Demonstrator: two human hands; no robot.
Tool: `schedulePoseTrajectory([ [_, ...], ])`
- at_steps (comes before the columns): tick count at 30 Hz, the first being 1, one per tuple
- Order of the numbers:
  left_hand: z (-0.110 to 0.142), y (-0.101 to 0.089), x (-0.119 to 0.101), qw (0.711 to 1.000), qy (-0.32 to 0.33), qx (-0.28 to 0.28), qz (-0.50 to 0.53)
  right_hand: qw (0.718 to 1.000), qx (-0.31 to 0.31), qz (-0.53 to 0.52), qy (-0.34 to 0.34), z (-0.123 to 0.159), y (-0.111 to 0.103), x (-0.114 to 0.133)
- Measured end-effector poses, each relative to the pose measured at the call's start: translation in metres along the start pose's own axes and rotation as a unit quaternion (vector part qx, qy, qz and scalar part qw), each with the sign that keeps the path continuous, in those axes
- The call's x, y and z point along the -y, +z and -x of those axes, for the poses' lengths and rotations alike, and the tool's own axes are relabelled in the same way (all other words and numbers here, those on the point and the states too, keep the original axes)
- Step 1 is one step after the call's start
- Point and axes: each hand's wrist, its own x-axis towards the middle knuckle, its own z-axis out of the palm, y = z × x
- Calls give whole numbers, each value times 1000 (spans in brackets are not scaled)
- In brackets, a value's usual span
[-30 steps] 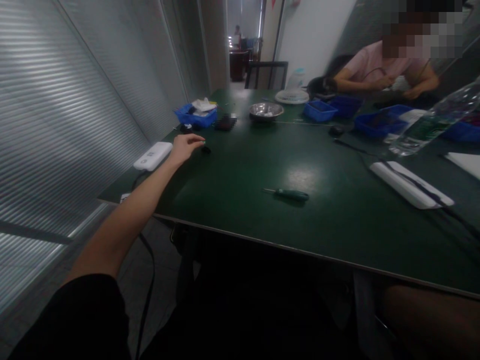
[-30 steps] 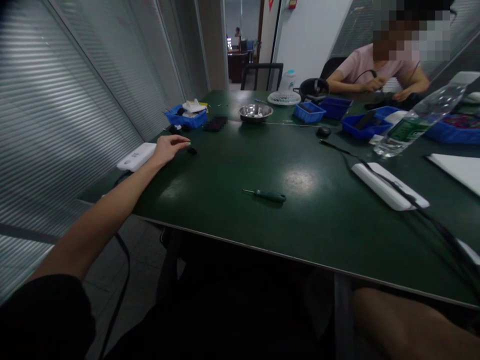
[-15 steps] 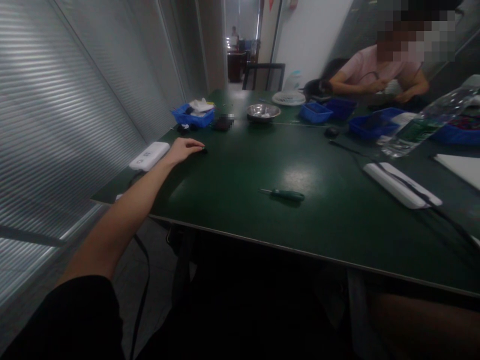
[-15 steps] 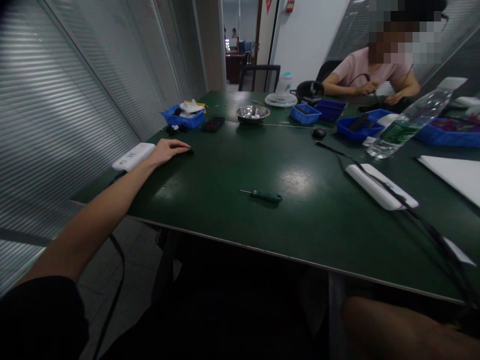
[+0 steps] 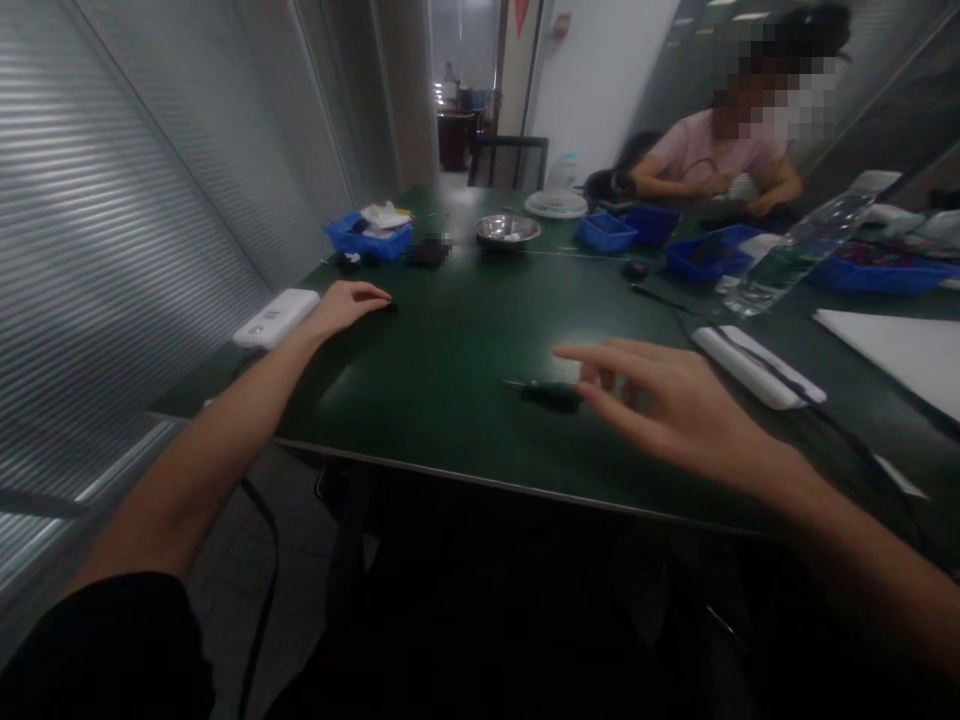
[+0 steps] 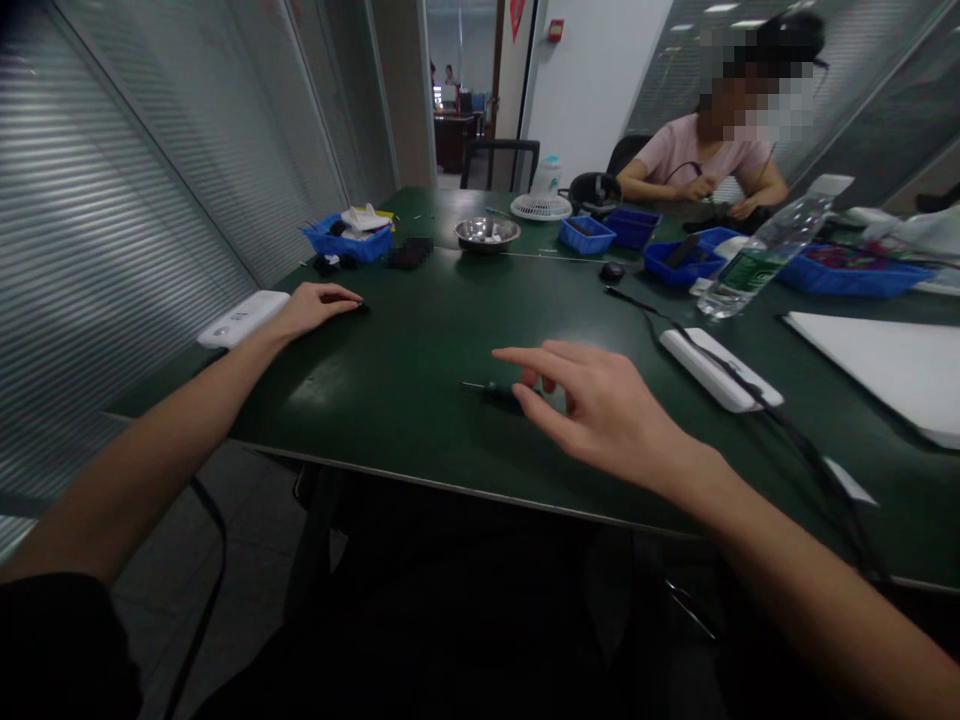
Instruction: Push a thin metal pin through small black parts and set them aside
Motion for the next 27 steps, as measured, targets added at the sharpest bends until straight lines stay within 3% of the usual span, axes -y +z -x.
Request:
schedulePoseTrajectory([
  [3, 7, 9, -18, 998, 55, 8, -17, 998, 17, 61, -6, -9, 13, -15],
  [5, 13, 23, -40, 993, 111, 48, -15, 997, 55, 61, -17, -16, 27, -28],
  [8, 22, 56, -84, 970, 202, 136, -3, 996, 74, 40, -43, -26, 43, -41],
  [11, 33, 94, -127, 935, 294, 197, 1, 996, 80, 34, -16, -32, 49, -45],
  [14, 45, 122, -155, 918, 338, 208, 19, 995, 87, 36, 18, -32, 49, -46],
  [17, 57, 130, -162, 920, 337, 200, 34, 995, 88, 33, 20, -27, 48, -48],
  [23, 70, 117, -155, 929, 303, 211, 29, 998, 67, 13, -2, -20, 50, -48],
  [27, 71, 116, -158, 925, 314, 212, 33, 999, 47, -10, -25, -20, 50, -45],
])
